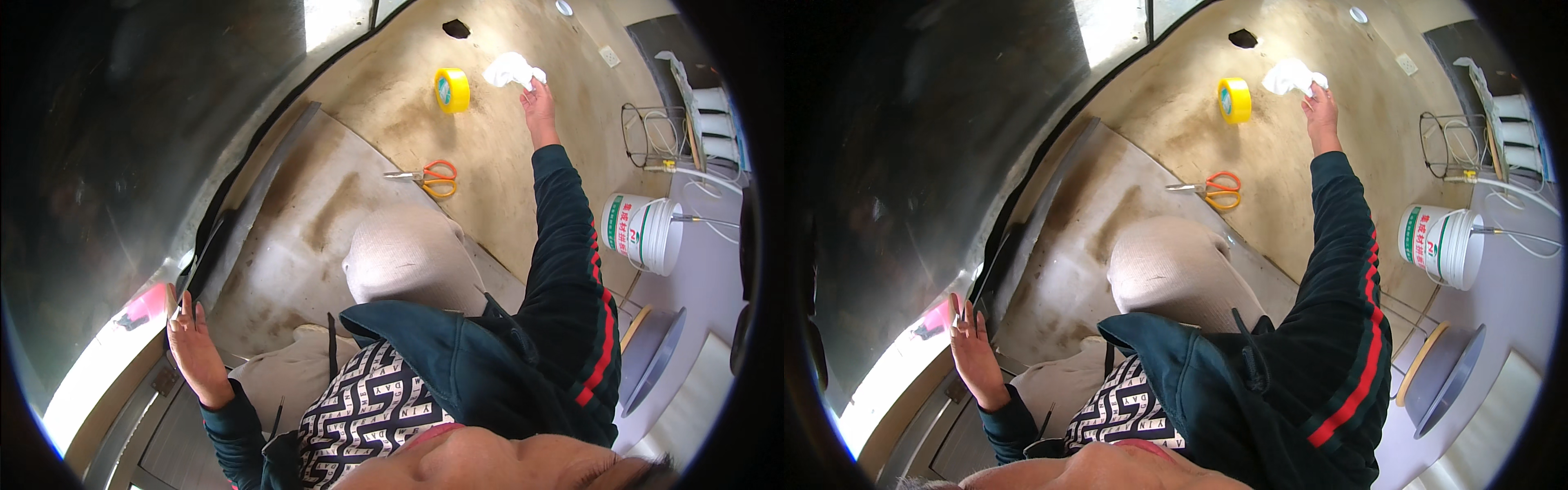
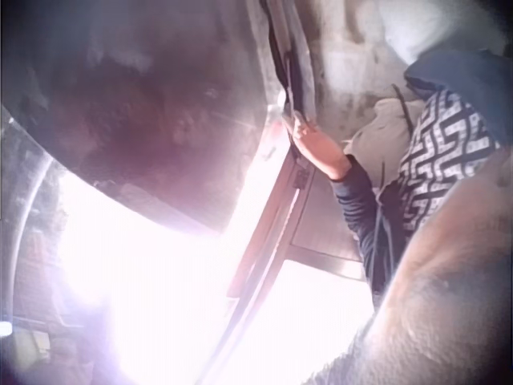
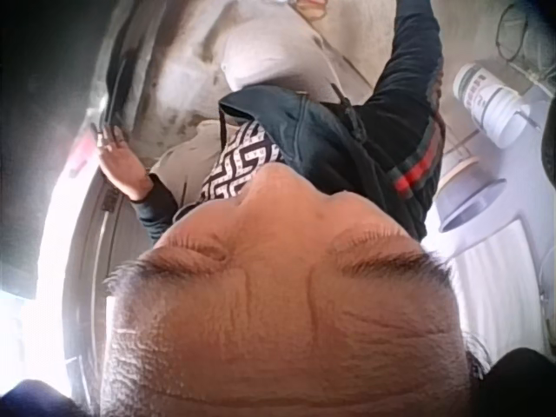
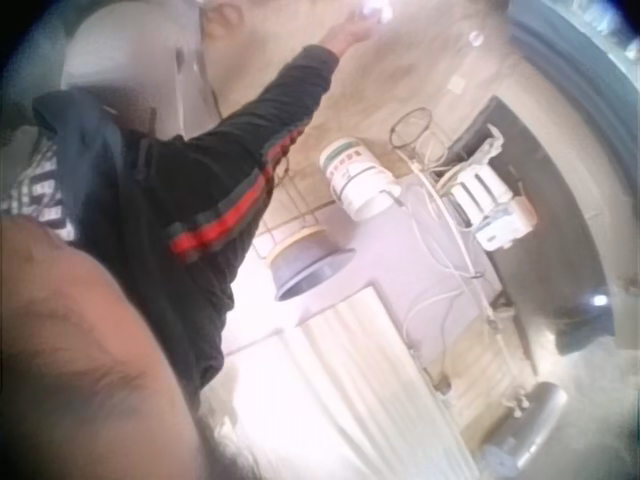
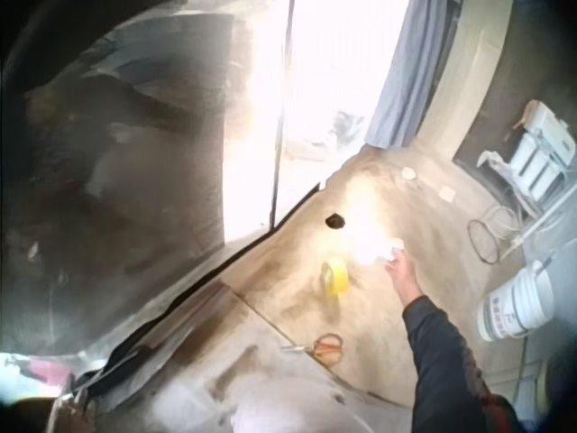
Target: The person works on a window frame, repeatedly peeling and reapplying a clear strip along the edge, wiping the area with a tissue, and securing the strip with yellow tape. The person briefly walks away to retrieve a tissue before returning to continue the repair.
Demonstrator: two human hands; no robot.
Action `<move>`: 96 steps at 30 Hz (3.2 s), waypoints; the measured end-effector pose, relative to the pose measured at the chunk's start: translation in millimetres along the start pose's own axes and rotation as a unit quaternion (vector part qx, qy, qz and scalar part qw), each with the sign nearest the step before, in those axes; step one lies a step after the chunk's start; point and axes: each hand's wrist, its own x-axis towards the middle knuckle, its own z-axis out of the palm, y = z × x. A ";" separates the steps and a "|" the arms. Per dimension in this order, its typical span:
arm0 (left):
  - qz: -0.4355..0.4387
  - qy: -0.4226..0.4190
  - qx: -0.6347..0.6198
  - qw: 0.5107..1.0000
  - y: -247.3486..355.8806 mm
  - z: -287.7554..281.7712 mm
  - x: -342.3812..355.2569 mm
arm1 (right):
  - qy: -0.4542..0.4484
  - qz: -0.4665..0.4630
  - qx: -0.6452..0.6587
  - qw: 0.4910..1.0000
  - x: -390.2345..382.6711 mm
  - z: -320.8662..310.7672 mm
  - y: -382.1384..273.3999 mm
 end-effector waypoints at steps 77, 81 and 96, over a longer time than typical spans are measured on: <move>0.214 -0.247 0.162 0.931 1.8 -97.1 22.8 | -0.811 0.291 -0.233 0.450 -468.1 459.7 60.9; 0.250 -0.268 0.240 0.899 -6.4 -97.4 23.8 | -0.812 0.248 -0.252 0.464 -467.6 457.1 58.2; -0.069 -0.195 0.027 0.978 -119.3 -117.5 21.8 | -0.727 -0.262 -0.294 0.562 -477.9 453.1 75.2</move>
